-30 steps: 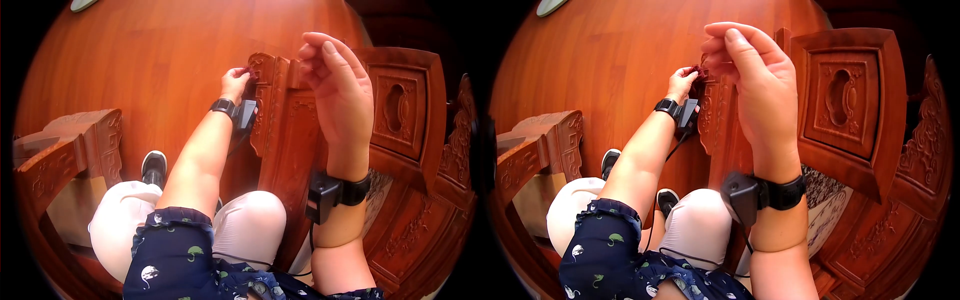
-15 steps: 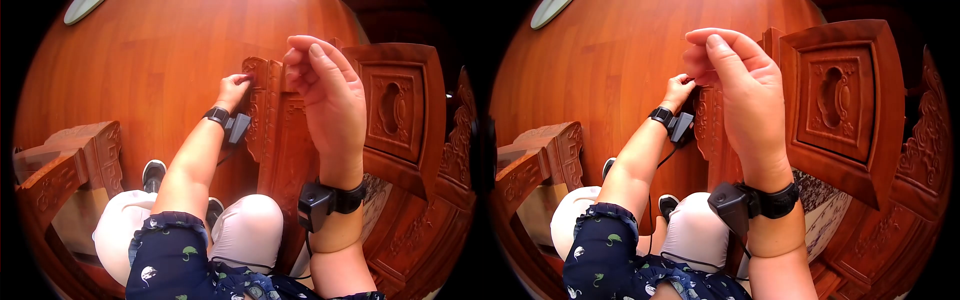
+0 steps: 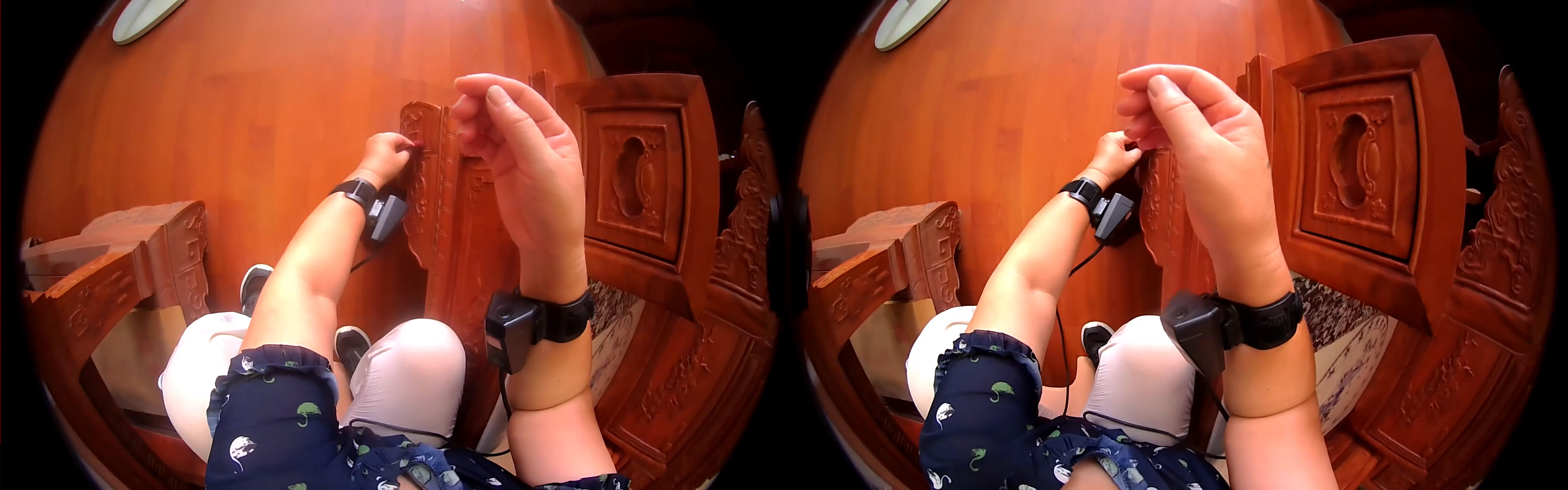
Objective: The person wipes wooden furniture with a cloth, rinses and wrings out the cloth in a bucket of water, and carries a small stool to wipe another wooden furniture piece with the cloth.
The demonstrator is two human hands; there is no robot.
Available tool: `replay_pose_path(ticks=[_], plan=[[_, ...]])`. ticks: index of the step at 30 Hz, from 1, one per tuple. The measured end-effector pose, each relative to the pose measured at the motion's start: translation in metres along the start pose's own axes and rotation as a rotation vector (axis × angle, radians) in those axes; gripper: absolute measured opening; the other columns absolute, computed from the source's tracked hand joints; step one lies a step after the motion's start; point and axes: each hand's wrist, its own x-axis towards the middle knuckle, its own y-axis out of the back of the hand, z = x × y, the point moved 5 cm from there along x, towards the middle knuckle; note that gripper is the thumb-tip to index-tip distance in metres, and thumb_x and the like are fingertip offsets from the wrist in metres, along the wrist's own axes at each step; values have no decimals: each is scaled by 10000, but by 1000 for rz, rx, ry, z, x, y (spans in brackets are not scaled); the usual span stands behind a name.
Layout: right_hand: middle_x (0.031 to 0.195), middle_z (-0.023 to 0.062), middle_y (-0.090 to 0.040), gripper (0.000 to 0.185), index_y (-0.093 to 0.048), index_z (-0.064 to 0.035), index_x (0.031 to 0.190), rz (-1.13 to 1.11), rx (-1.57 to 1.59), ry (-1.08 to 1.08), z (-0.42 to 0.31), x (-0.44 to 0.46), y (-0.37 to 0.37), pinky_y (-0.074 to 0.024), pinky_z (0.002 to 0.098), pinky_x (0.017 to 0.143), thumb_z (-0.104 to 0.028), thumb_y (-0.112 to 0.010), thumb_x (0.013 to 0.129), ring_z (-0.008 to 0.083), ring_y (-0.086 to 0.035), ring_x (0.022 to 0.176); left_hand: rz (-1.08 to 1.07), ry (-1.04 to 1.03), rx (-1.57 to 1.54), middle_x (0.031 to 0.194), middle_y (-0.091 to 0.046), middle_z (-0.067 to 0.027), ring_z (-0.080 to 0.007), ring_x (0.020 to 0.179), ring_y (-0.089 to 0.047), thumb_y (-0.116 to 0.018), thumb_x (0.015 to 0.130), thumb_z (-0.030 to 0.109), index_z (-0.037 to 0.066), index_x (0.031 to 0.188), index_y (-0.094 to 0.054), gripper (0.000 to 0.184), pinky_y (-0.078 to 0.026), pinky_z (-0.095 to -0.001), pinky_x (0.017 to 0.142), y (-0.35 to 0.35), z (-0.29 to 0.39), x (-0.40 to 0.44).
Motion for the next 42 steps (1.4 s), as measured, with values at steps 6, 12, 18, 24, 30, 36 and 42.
replay_pose_path(ticks=[6, 12, 18, 24, 30, 36, 42], plan=[[848, 39, -609, 222, -601, 13, 1017, -24, -1, 10, 4, 1, 1, -447, 204, 691, -120, -461, 909, 80, -549, 751, 125, 230, -494, 822, -673, -86, -117, 733, -611, -631, 765, 75, -5, 890, -667, 153, -490, -259, 707, -9, -5, 15], [847, 39, -609, 220, -604, 7, 1017, -50, 13, -5, 2, 0, -2, -439, 202, 689, -121, -462, 908, 83, -548, 749, 185, 141, -313, 850, -673, -88, -113, 766, -617, -635, 758, 67, -4, 878, -672, 145, -487, -248, 730, -7, -2, -15], [847, 45, -605, 219, -603, 9, 1013, -42, -12, -9, 3, -1, -4, -451, 211, 690, -115, -454, 909, 89, -548, 743, 221, 355, -714, 891, -653, -52, -96, 780, -588, -604, 818, 86, 10, 949, -645, 157, -483, -239, 729, 8, -26, -11], [845, 49, -603, 216, -601, 10, 1011, -30, -6, -30, 3, -1, -4, -456, 213, 683, -111, -456, 908, 94, -548, 737, 174, 394, -716, 946, -650, -54, -104, 841, -579, -590, 824, 80, 36, 984, -658, 180, -466, -248, 766, -4, -52, 32], [845, 49, -602, 219, -599, 16, 1010, -38, 20, -33, 4, 1, -3, -451, 211, 684, -112, -455, 906, 92, -542, 739, 233, 168, -420, 934, -645, -126, -213, 876, -613, -546, 776, -3, 26, 956, -658, 214, -473, -290, 807, -60, -119, 56], [847, 45, -603, 224, -600, 12, 1018, -40, 2, -42, 2, -1, -3, -451, 213, 697, -120, -458, 906, 90, -545, 754, 154, 175, 116, 896, -646, -175, -251, 870, -630, -531, 727, -66, 1, 846, -664, 192, -487, -302, 798, -19, -50, -4], [823, 41, -627, 200, -611, 5, 980, -9, 27, -26, 5, 1, 0, -444, 198, 692, -125, -482, 902, 77, -562, 744, 230, 366, -716, 879, -643, -26, -79, 684, -571, -496, 853, 50, 27, 1042, -619, 226, -473, -229, 605, -15, -55, 11]])
